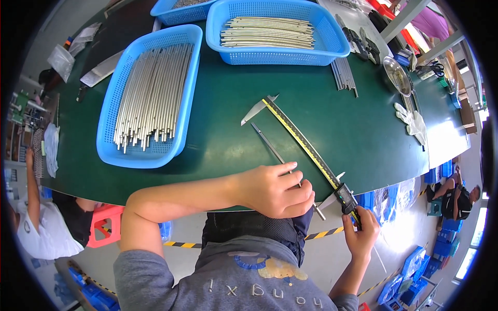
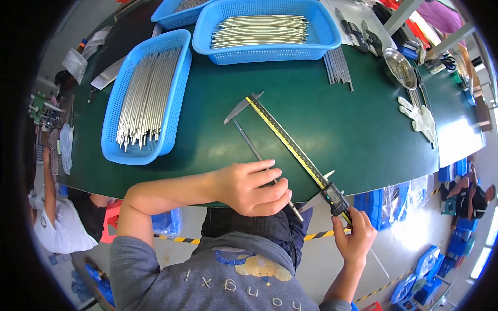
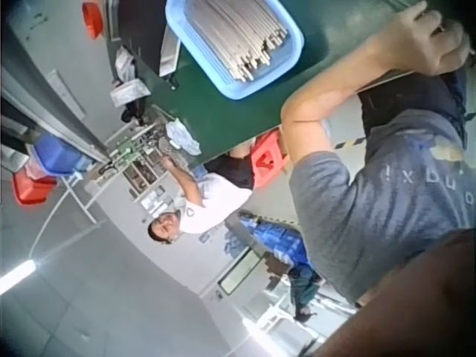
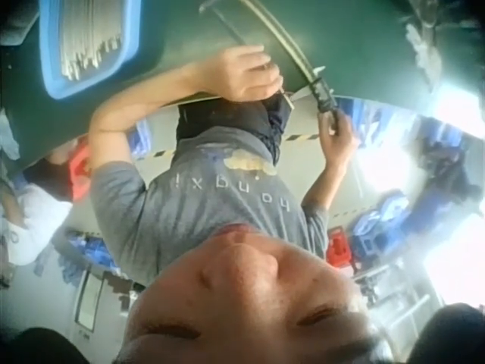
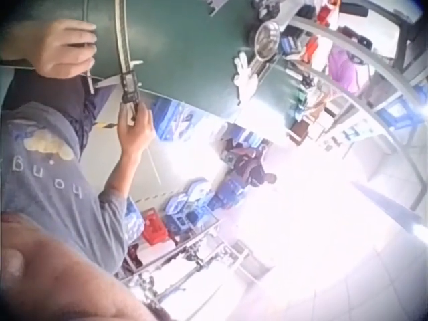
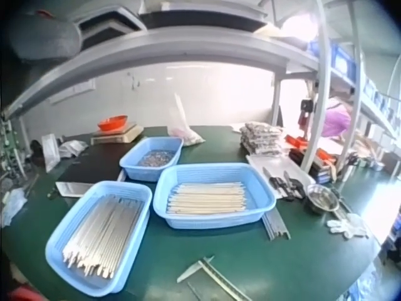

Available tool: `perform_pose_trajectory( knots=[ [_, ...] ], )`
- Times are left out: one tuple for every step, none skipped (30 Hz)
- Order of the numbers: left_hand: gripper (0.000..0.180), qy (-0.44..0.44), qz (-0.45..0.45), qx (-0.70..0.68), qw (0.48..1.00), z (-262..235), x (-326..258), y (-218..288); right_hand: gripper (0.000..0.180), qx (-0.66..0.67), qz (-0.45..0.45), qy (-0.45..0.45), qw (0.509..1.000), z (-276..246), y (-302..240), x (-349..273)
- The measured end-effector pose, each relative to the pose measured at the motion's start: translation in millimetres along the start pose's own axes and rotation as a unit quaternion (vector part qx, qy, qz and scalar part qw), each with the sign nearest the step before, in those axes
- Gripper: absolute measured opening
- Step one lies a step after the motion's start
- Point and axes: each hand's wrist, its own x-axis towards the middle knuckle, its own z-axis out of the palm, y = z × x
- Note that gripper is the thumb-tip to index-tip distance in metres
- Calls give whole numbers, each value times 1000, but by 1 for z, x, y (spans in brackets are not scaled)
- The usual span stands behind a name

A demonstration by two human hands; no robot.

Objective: Measuring the length of metal rods using a digital caliper at a workbench.

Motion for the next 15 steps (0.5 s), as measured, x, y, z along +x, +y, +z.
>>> perform_pose_trajectory(
  knots=[
    [18, 3, -9, 3, 1000, 0, 0, 0, 27, -4, 2, -4, 1000, -1, 0, 1],
    [18, 3, -10, 2, 1000, 0, 0, 0, 27, -5, 3, -5, 1000, -1, -1, 1],
    [18, 0, -14, 7, 1000, -1, 0, 0, 27, -3, 3, -7, 1000, -1, -1, 1],
    [18, -3, -17, 11, 1000, -1, 1, -1, 27, -3, 4, -9, 1000, -1, -1, 1],
    [18, -2, -17, 10, 1000, 0, 1, -1, 27, -4, 5, -9, 1000, -1, -1, 1],
    [20, 8, -18, 11, 1000, 2, 0, -1, 28, -2, 4, -9, 1000, -1, -1, 1],
    [22, 17, -19, 12, 1000, 3, 0, -1, 28, 0, 3, -8, 1000, -1, -1, 1],
    [22, 18, -19, 11, 1000, 4, -1, -1, 28, -1, 4, -8, 1000, -1, -1, 1],
    [22, 17, -22, 13, 1000, 4, -1, -1, 28, -4, 2, -7, 1000, -1, -1, 1],
    [21, 16, -26, 16, 999, 4, -2, -1, 28, -6, 0, -6, 1000, -2, -1, 1],
    [21, 16, -26, 16, 999, 3, -2, -1, 28, -6, 0, -6, 1000, -2, -1, 1],
    [20, 8, -32, 13, 999, 2, -2, 0, 28, -9, 0, -7, 1000, -2, -1, 0],
    [18, 1, -39, 11, 999, 1, -1, 0, 28, -12, 0, -8, 1000, -2, -1, 0],
    [18, 1, -39, 10, 999, 1, -2, 0, 28, -12, 0, -8, 1000, -2, -2, -1],
    [18, -1, -40, 9, 999, 1, -2, 1, 28, -10, 2, -10, 1000, -2, -2, -2]
  ],
)
